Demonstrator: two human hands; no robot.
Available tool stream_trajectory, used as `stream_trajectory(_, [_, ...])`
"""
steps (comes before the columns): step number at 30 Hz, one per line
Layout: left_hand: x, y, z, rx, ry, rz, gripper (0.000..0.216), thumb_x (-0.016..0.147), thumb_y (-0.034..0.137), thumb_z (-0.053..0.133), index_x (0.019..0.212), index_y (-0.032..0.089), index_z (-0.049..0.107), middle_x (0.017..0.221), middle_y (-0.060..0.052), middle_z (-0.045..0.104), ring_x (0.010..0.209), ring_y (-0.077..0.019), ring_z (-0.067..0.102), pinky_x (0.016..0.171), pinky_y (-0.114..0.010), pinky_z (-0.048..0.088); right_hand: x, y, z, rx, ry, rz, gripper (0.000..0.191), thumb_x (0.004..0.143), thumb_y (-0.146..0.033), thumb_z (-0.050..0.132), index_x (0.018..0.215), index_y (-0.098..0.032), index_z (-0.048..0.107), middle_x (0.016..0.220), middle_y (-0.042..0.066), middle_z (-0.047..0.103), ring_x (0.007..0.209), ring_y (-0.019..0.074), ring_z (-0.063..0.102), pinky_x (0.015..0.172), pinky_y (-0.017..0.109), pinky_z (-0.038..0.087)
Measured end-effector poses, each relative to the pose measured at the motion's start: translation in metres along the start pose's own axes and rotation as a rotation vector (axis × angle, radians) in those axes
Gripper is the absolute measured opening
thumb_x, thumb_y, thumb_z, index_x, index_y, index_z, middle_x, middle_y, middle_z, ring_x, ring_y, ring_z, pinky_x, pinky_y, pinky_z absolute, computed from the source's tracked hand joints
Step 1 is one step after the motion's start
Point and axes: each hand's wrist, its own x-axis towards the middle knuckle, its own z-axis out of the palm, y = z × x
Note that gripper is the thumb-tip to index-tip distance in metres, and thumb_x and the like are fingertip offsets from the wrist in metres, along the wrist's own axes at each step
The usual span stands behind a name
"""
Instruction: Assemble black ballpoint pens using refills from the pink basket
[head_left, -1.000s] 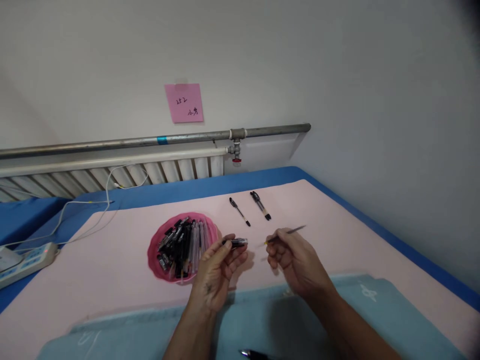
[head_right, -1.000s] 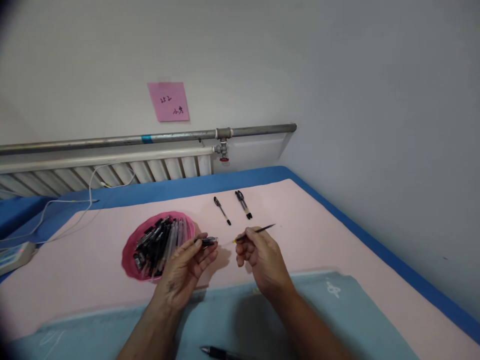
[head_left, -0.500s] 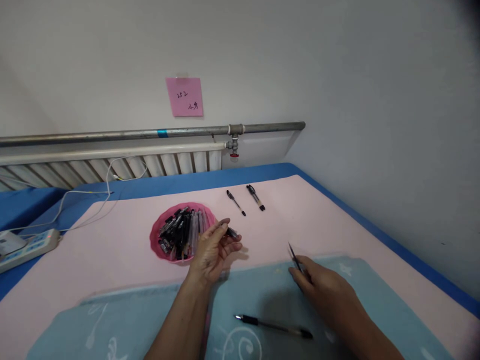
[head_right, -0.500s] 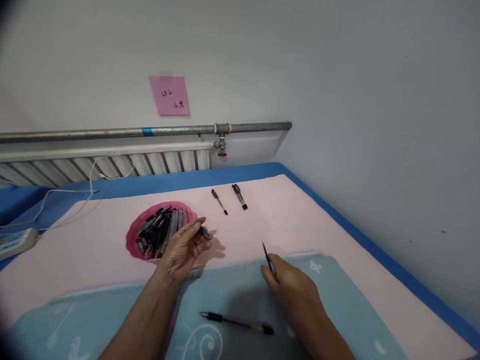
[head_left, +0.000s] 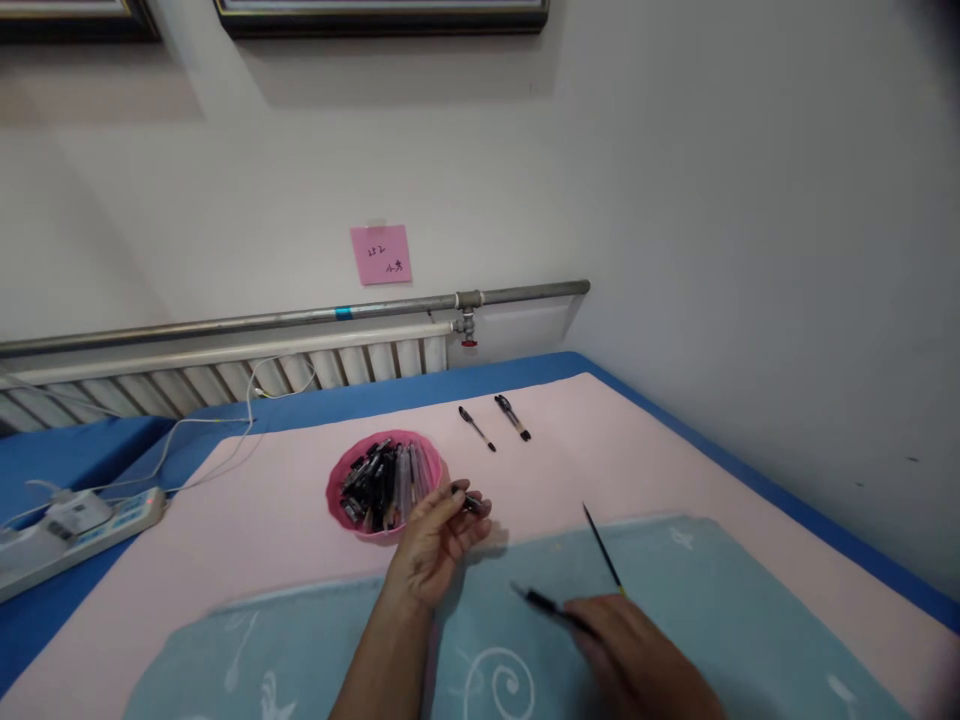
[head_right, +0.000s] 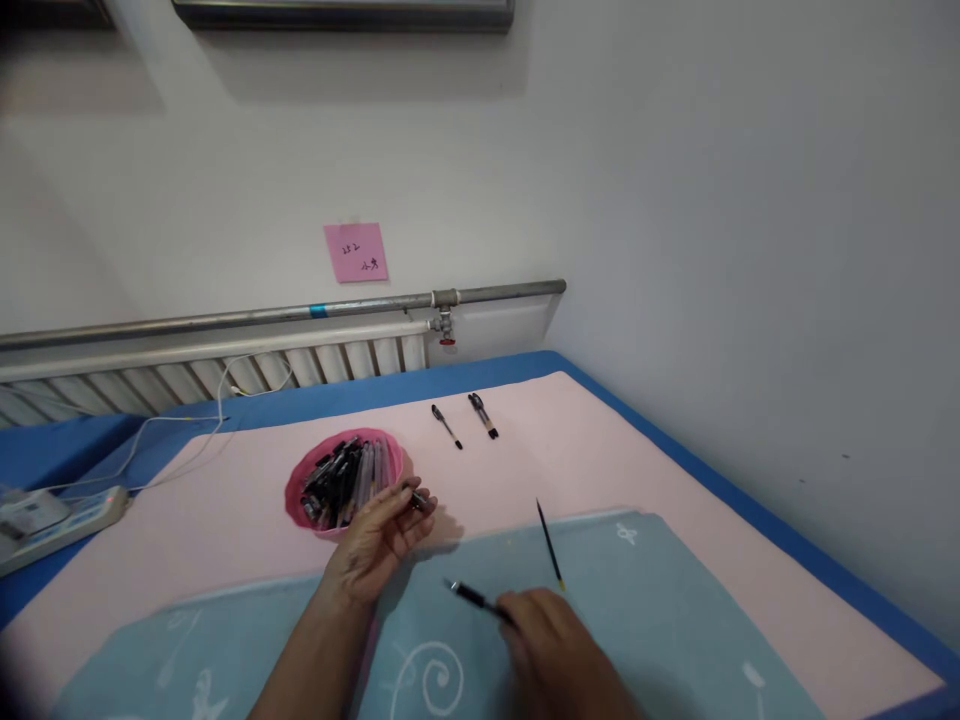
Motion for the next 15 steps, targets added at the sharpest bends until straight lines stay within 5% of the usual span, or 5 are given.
stream_trajectory(5, [-0.033,-0.003,-0.003,-0.045,0.015,0.003,0.014,0.070,0.014,0.069,0.083,0.013,0.064,0.078,-0.007,0.070,0.078,-0.0194,0.068,0.064,-0.027,0.056,0.003,0.002,-0.033,-0.008,0.068,0.044,0.029,0.092,-0.025,0.037,0.114,-0.024,0.056,0.102,0.005,0.068,0.088,0.0157,0.067,0.072,0.023,0.056])
stream_trajectory(15, [-0.064,-0.010,-0.003,0.020,0.038,0.037,0.017,0.069,0.018,0.072,0.082,0.013,0.063,0.077,-0.006,0.069,0.074,-0.0177,0.067,0.064,-0.028,0.056,0.011,-0.019,-0.037,-0.014,0.059,0.003,0.030,0.091,-0.023,0.035,0.109,-0.021,0.060,0.093,0.007,0.068,0.079,0.0156,0.068,0.065,0.023,0.058])
